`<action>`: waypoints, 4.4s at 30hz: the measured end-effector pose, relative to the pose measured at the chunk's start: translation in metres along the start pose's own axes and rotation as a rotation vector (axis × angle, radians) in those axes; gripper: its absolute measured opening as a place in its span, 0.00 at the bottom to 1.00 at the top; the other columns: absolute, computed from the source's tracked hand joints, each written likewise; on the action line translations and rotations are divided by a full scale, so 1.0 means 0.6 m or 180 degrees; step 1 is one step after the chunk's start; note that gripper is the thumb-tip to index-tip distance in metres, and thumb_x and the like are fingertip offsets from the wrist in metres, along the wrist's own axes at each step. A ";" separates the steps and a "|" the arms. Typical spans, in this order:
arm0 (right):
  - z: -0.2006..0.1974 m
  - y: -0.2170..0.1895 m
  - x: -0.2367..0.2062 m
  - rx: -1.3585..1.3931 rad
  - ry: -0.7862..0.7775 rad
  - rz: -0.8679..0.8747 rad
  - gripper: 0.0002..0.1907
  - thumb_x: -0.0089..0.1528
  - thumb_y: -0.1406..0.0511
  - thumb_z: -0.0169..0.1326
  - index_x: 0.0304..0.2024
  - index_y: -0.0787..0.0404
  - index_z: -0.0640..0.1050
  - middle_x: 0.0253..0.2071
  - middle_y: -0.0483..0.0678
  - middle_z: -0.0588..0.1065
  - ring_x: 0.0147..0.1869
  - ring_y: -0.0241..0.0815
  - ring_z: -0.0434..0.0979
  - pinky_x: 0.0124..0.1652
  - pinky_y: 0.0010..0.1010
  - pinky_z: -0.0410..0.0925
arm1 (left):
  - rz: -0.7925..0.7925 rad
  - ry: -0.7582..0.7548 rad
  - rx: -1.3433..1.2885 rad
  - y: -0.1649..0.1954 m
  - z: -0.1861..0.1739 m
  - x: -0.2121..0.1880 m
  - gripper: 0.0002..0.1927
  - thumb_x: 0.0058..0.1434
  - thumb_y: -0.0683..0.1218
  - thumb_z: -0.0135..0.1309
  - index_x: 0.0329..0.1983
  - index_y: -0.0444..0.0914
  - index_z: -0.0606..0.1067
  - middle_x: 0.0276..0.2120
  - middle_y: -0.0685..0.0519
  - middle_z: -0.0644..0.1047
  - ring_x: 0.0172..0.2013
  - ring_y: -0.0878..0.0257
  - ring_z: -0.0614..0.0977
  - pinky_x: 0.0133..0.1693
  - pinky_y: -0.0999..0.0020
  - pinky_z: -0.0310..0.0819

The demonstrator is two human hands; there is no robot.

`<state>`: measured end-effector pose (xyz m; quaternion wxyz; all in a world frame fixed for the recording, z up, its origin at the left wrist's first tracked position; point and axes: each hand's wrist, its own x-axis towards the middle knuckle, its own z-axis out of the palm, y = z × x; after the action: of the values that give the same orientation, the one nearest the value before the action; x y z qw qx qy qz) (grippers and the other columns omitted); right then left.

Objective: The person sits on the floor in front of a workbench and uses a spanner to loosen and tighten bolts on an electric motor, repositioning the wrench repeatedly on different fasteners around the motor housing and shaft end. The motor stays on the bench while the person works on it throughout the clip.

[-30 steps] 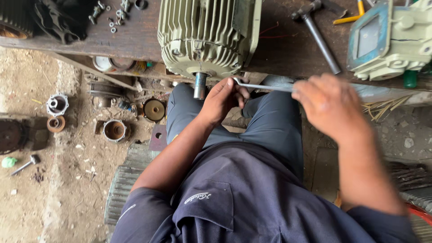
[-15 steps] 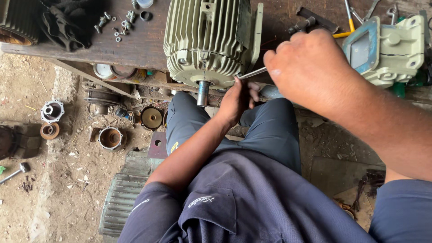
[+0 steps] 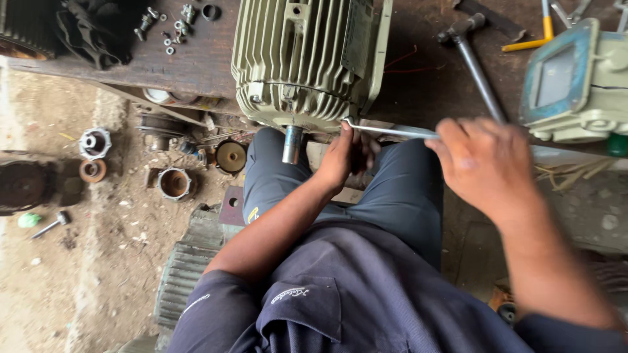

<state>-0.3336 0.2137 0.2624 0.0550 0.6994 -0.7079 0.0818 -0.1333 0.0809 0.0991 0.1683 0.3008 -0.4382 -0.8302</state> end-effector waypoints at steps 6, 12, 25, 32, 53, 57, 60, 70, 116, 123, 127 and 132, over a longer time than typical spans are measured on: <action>0.374 -0.081 -0.014 0.3097 0.0691 0.1421 0.10 0.62 0.68 0.57 0.47 0.62 0.78 0.24 0.56 0.74 0.25 0.57 0.74 0.26 0.46 0.67 | -0.0728 0.0085 0.0646 0.051 -0.031 -0.033 0.48 0.66 0.76 0.23 0.29 0.34 0.79 0.18 0.50 0.75 0.16 0.65 0.72 0.20 0.71 0.62; 0.447 -0.094 0.004 0.2301 0.0631 0.0230 0.10 0.67 0.65 0.51 0.47 0.64 0.78 0.42 0.55 0.79 0.45 0.59 0.79 0.43 0.47 0.71 | -0.0552 0.0382 0.0941 0.074 -0.031 -0.038 0.40 0.70 0.70 0.32 0.29 0.35 0.78 0.17 0.51 0.74 0.15 0.65 0.70 0.20 0.70 0.61; 0.154 -0.075 -0.045 0.1529 -0.0753 0.0460 0.12 0.63 0.61 0.59 0.32 0.64 0.77 0.36 0.56 0.75 0.39 0.58 0.78 0.38 0.46 0.71 | 0.0645 -0.0205 0.0272 0.030 -0.056 -0.054 0.26 0.80 0.58 0.36 0.36 0.35 0.71 0.27 0.52 0.77 0.25 0.67 0.75 0.31 0.72 0.71; -0.073 -0.038 0.015 -0.0106 -0.0745 -0.0093 0.18 0.63 0.54 0.59 0.27 0.60 0.75 0.29 0.51 0.75 0.37 0.54 0.80 0.35 0.44 0.72 | 0.0739 -0.0228 -0.0369 0.032 -0.032 -0.039 0.17 0.76 0.53 0.43 0.43 0.35 0.73 0.33 0.50 0.78 0.27 0.64 0.76 0.32 0.70 0.71; -0.177 -0.117 0.186 -0.2045 -0.1985 -0.0787 0.14 0.63 0.56 0.52 0.28 0.49 0.85 0.28 0.44 0.81 0.34 0.43 0.84 0.30 0.36 0.72 | 0.0451 -0.0098 -0.0787 0.021 0.011 -0.010 0.33 0.75 0.65 0.32 0.46 0.33 0.76 0.28 0.50 0.78 0.24 0.64 0.74 0.31 0.71 0.70; -0.156 -0.110 0.160 -0.1722 -0.1559 -0.0829 0.19 0.67 0.52 0.50 0.29 0.53 0.81 0.23 0.45 0.79 0.27 0.42 0.83 0.25 0.35 0.71 | 0.0505 0.0047 -0.0608 0.013 0.015 -0.005 0.35 0.76 0.66 0.31 0.40 0.33 0.76 0.25 0.51 0.77 0.22 0.63 0.74 0.28 0.71 0.68; -0.133 -0.099 0.128 -0.1179 -0.0898 -0.0553 0.16 0.67 0.54 0.53 0.28 0.53 0.78 0.22 0.46 0.78 0.28 0.45 0.82 0.27 0.37 0.70 | 0.0428 0.0177 -0.0474 0.012 0.009 -0.007 0.35 0.75 0.66 0.32 0.38 0.33 0.77 0.24 0.51 0.76 0.21 0.63 0.74 0.27 0.71 0.68; 0.159 0.004 -0.003 0.1301 0.0072 0.0317 0.10 0.68 0.61 0.58 0.39 0.62 0.76 0.31 0.58 0.78 0.35 0.61 0.81 0.34 0.50 0.72 | -0.0007 0.0391 0.0126 0.047 -0.003 -0.025 0.37 0.73 0.66 0.33 0.41 0.33 0.80 0.19 0.51 0.76 0.16 0.65 0.68 0.21 0.70 0.59; -0.163 -0.191 0.219 -0.1938 -0.1808 -0.0999 0.05 0.56 0.63 0.57 0.26 0.50 0.83 0.29 0.44 0.81 0.35 0.42 0.84 0.28 0.34 0.71 | 0.0573 -0.0441 -0.0694 0.002 0.014 0.013 0.38 0.75 0.70 0.23 0.45 0.36 0.73 0.25 0.51 0.74 0.19 0.66 0.65 0.23 0.72 0.57; -0.133 -0.117 0.150 -0.1778 -0.0240 -0.1197 0.10 0.65 0.58 0.57 0.30 0.50 0.74 0.22 0.41 0.73 0.29 0.40 0.78 0.29 0.33 0.64 | 0.0603 -0.0175 -0.0323 -0.001 0.009 0.001 0.38 0.76 0.67 0.25 0.45 0.35 0.77 0.23 0.53 0.74 0.20 0.68 0.67 0.25 0.74 0.60; -0.103 -0.077 0.117 -0.1158 -0.0203 -0.0858 0.13 0.66 0.56 0.59 0.32 0.54 0.75 0.20 0.44 0.72 0.28 0.45 0.77 0.30 0.38 0.67 | 0.0566 -0.0089 -0.0194 0.011 0.004 -0.001 0.37 0.76 0.66 0.25 0.44 0.35 0.78 0.22 0.53 0.74 0.18 0.68 0.66 0.24 0.73 0.60; 0.014 -0.024 0.045 0.0031 -0.0091 0.0011 0.15 0.67 0.56 0.61 0.33 0.57 0.75 0.24 0.49 0.75 0.28 0.53 0.78 0.28 0.45 0.68 | 0.0195 -0.0054 0.0080 0.033 0.002 -0.014 0.42 0.73 0.70 0.23 0.45 0.33 0.79 0.21 0.51 0.76 0.17 0.69 0.65 0.22 0.73 0.59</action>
<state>-0.3194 0.1854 0.2601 0.0412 0.6995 -0.7095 0.0753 -0.1273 0.0748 0.1189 0.1861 0.2822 -0.4590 -0.8216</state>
